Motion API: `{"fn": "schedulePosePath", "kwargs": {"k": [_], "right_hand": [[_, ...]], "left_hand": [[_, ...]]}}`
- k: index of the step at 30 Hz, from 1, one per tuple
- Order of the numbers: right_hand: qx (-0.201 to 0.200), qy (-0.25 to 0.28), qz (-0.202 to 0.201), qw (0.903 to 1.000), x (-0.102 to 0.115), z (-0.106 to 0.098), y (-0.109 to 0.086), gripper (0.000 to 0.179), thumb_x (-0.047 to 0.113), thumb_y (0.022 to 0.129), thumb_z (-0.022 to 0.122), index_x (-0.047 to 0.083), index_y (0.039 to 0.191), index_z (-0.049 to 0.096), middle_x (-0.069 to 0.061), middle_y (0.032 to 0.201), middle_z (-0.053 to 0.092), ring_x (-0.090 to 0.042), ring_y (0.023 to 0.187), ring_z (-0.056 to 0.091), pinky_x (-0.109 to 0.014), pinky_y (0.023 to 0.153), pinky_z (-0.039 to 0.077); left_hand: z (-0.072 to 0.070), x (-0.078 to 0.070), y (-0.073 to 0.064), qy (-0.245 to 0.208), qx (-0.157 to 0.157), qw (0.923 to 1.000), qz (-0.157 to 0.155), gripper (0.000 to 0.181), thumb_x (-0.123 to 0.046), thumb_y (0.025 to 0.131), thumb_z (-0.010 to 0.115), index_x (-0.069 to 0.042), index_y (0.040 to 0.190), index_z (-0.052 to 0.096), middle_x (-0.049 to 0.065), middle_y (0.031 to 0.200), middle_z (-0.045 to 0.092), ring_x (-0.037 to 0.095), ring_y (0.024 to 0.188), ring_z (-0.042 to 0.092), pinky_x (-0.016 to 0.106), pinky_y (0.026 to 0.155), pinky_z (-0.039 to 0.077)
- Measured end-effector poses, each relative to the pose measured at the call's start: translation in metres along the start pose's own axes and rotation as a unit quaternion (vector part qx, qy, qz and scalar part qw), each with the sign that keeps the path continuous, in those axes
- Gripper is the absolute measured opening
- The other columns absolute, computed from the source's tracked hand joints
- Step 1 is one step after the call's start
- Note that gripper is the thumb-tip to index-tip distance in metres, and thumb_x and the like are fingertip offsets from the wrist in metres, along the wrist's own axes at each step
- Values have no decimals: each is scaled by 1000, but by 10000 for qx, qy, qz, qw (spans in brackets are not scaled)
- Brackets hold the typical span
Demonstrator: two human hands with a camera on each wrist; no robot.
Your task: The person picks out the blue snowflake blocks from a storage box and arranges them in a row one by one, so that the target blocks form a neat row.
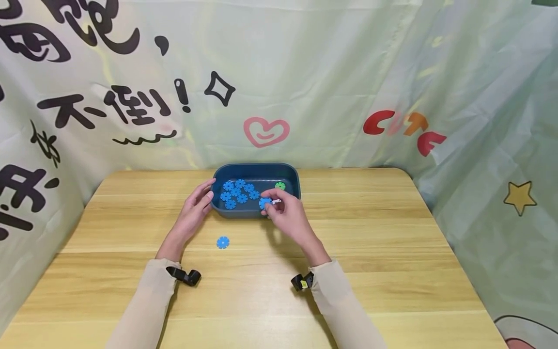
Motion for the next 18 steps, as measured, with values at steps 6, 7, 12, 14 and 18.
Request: {"fn": "schedulePosePath", "kwargs": {"k": [6, 7, 12, 14, 18], "right_hand": [[166, -99, -1, 9998, -2, 11, -1, 22, -5, 97, 63, 2, 118, 68, -15, 99, 64, -42, 84, 72, -38, 74, 62], [215, -95, 3, 9997, -2, 13, -1, 22, -5, 97, 63, 2, 118, 69, -15, 99, 64, -43, 84, 71, -36, 73, 62], [445, -187, 60, 9988, -3, 24, -4, 22, -5, 96, 64, -2, 118, 68, -13, 97, 67, -42, 85, 71, -30, 70, 61], [533, -261, 58, 9982, -4, 27, -5, 22, -5, 96, 65, -2, 118, 68, -12, 97, 68, -41, 84, 71, -30, 70, 61], [749, -458, -9, 9961, -7, 36, -7, 24, -5, 96, 65, -3, 120, 68, -11, 96, 70, -38, 84, 71, -30, 69, 60]], "left_hand": [[-1, -2, -1, 91, 0, 10000, 1, 51, -23, 109, 51, -10, 157, 39, 12, 163, 28, 32, 149, 27, 48, 117, 30], [-2, -2, -1, 115, -7, 9999, 3, 51, -23, 109, 51, -11, 157, 39, 12, 163, 28, 32, 149, 27, 48, 117, 30], [-2, -2, -1, 228, -2, 9997, 2, 52, -24, 109, 51, -9, 157, 38, 12, 163, 29, 32, 149, 27, 49, 117, 31], [-2, -1, -1, 249, 20, 9997, 3, 52, -24, 109, 51, -9, 157, 37, 13, 163, 28, 32, 149, 27, 49, 117, 32], [-7, 10, 5, 199, 29, 9998, 32, 52, -24, 109, 51, -10, 157, 38, 14, 163, 27, 32, 149, 27, 50, 117, 31]]}}
Point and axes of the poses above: each hand's wrist, its own y-axis towards the middle knuckle, its own z-axis out of the palm, x = y × z, the point moved 4 cm from there along y, towards the middle knuckle
